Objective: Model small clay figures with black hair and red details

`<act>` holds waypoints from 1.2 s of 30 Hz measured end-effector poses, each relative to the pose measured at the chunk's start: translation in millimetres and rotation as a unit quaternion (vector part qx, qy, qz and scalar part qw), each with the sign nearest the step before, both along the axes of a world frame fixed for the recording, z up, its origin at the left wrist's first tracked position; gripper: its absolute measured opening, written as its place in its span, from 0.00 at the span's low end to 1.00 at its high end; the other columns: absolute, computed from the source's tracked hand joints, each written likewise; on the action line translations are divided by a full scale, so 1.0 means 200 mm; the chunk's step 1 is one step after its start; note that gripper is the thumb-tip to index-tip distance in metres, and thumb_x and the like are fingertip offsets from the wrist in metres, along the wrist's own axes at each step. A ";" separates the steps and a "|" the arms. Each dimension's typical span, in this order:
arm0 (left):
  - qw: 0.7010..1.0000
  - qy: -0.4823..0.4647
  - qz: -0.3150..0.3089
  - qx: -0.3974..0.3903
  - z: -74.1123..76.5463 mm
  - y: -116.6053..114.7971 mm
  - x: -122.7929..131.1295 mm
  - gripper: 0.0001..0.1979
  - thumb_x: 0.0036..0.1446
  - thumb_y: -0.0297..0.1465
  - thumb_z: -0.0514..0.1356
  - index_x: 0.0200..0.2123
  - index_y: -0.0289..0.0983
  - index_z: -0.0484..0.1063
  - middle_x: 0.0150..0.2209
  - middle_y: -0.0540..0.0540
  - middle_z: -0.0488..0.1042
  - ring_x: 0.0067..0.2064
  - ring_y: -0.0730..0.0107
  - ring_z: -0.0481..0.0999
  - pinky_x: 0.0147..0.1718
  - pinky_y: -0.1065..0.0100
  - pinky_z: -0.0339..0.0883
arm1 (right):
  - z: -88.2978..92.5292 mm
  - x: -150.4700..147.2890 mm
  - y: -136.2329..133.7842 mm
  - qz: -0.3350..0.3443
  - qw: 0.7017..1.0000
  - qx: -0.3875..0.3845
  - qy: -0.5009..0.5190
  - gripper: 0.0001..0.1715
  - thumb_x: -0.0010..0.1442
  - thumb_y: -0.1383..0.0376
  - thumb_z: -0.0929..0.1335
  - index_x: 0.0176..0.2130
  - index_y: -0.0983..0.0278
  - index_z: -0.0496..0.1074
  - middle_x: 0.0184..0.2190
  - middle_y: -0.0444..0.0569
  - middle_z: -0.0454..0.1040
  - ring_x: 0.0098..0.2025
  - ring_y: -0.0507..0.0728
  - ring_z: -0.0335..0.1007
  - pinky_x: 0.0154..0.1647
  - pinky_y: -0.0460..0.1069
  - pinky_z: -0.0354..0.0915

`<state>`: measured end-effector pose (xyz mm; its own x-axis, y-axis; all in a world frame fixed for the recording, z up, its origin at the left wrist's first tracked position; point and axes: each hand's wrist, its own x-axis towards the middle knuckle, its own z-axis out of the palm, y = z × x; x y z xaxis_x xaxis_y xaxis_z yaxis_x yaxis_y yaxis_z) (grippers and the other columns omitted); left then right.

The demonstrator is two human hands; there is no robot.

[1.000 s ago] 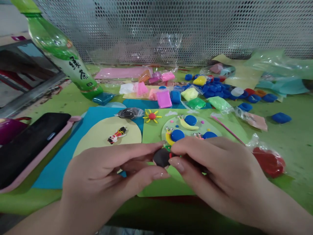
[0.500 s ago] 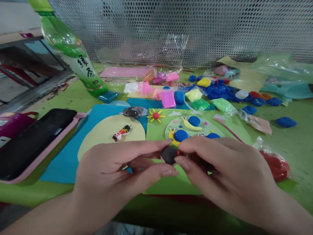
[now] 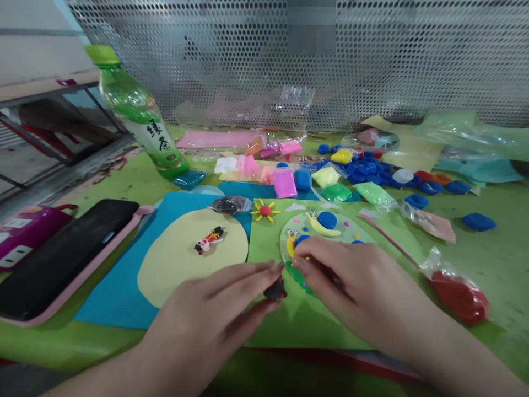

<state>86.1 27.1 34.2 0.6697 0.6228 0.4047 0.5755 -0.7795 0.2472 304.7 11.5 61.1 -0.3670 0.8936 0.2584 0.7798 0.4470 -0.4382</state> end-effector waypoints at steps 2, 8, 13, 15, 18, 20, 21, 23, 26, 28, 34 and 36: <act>0.995 0.057 -0.021 0.075 -0.05 -0.01 -0.04 0.18 0.68 0.27 0.45 0.49 0.39 0.73 0.46 0.46 0.81 0.41 0.69 0.82 0.32 0.74 0.78 | -0.02 0.00 0.03 -0.015 1.000 -0.011 -0.025 0.09 0.64 0.68 0.62 0.33 0.64 0.71 0.22 0.42 0.71 0.20 0.50 0.64 0.20 0.46 0.54; 0.977 0.143 -0.044 0.152 -0.10 -0.02 -0.09 0.16 0.66 0.22 0.47 0.49 0.30 0.71 0.44 0.42 0.81 0.37 0.57 0.83 0.24 0.64 0.77 | -0.08 -0.02 0.06 -0.011 0.999 -0.003 -0.049 0.08 0.63 0.71 0.63 0.40 0.65 0.72 0.38 0.51 0.79 0.37 0.58 0.76 0.32 0.50 0.68; 0.988 0.123 0.003 0.089 0.03 0.07 -0.16 0.21 0.69 0.42 0.44 0.53 0.35 0.66 0.43 0.46 0.80 0.42 0.66 0.81 0.41 0.69 0.77 | -0.08 -0.03 0.07 -0.016 0.999 -0.006 -0.049 0.09 0.63 0.72 0.63 0.40 0.66 0.72 0.37 0.52 0.79 0.35 0.59 0.77 0.31 0.52 0.69; 0.987 0.134 0.073 0.050 0.10 0.17 -0.18 0.22 0.68 0.44 0.47 0.57 0.36 0.62 0.49 0.43 0.77 0.50 0.62 0.77 0.47 0.64 0.74 | -0.08 -0.04 0.08 -0.016 0.999 -0.009 -0.045 0.10 0.63 0.72 0.63 0.40 0.66 0.73 0.37 0.52 0.79 0.35 0.59 0.77 0.30 0.51 0.69; 0.981 0.162 0.105 0.008 0.13 0.38 -0.11 0.32 0.65 0.42 0.52 0.66 0.33 0.48 0.63 0.33 0.62 0.64 0.45 0.62 0.56 0.47 0.64 | -0.09 -0.04 0.10 -0.014 1.000 -0.003 -0.027 0.10 0.63 0.73 0.63 0.40 0.66 0.73 0.36 0.52 0.79 0.36 0.58 0.76 0.32 0.51 0.70; 0.976 0.193 0.096 -0.030 0.11 0.52 -0.04 0.38 0.57 0.40 0.62 0.65 0.32 0.53 0.63 0.31 0.63 0.64 0.37 0.61 0.56 0.41 0.62 | -0.11 -0.04 0.11 -0.012 1.000 0.005 -0.006 0.10 0.63 0.73 0.63 0.41 0.66 0.73 0.36 0.51 0.78 0.36 0.57 0.76 0.34 0.50 0.70; 0.974 0.205 0.086 -0.044 0.09 0.56 0.00 0.32 0.57 0.35 0.63 0.62 0.33 0.59 0.59 0.33 0.68 0.61 0.39 0.66 0.56 0.40 0.62 | -0.12 -0.03 0.12 -0.013 1.000 0.012 0.008 0.10 0.63 0.73 0.63 0.41 0.66 0.73 0.37 0.51 0.78 0.37 0.57 0.76 0.35 0.50 0.70; 0.975 0.203 0.064 -0.060 0.06 0.60 0.04 0.20 0.60 0.32 0.58 0.56 0.34 0.68 0.52 0.36 0.75 0.54 0.47 0.73 0.53 0.45 0.66 | -0.13 -0.02 0.13 -0.024 0.998 0.030 0.040 0.10 0.63 0.73 0.64 0.42 0.66 0.73 0.38 0.51 0.78 0.39 0.56 0.75 0.37 0.49 0.71; 0.989 0.136 0.038 -0.040 0.07 0.52 0.06 0.20 0.64 0.34 0.55 0.57 0.35 0.66 0.54 0.38 0.72 0.55 0.55 0.72 0.53 0.57 0.69 | -0.12 -0.01 0.13 -0.043 0.994 0.059 0.086 0.10 0.62 0.74 0.64 0.41 0.65 0.74 0.39 0.50 0.77 0.40 0.54 0.75 0.38 0.48 0.70; 0.996 0.088 0.013 -0.021 0.09 0.44 0.06 0.21 0.64 0.36 0.56 0.58 0.37 0.65 0.55 0.41 0.71 0.57 0.61 0.71 0.54 0.64 0.68 | -0.10 -0.01 0.11 -0.043 0.988 0.080 0.122 0.10 0.61 0.75 0.65 0.40 0.64 0.74 0.38 0.49 0.77 0.38 0.52 0.74 0.36 0.46 0.70; 0.998 0.027 -0.059 0.023 0.10 0.30 0.08 0.17 0.64 0.33 0.56 0.56 0.41 0.65 0.52 0.48 0.74 0.52 0.69 0.75 0.52 0.73 0.69 | -0.07 -0.03 0.06 -0.053 0.975 0.128 0.172 0.09 0.60 0.76 0.66 0.37 0.64 0.73 0.35 0.45 0.76 0.34 0.49 0.71 0.37 0.43 0.68; 0.997 0.028 -0.055 0.035 0.09 0.30 0.08 0.17 0.64 0.36 0.56 0.56 0.42 0.65 0.51 0.48 0.75 0.52 0.70 0.75 0.52 0.73 0.69 | -0.07 -0.03 0.06 -0.056 0.975 0.133 0.166 0.08 0.60 0.74 0.67 0.37 0.63 0.74 0.35 0.45 0.77 0.37 0.50 0.73 0.39 0.44 0.69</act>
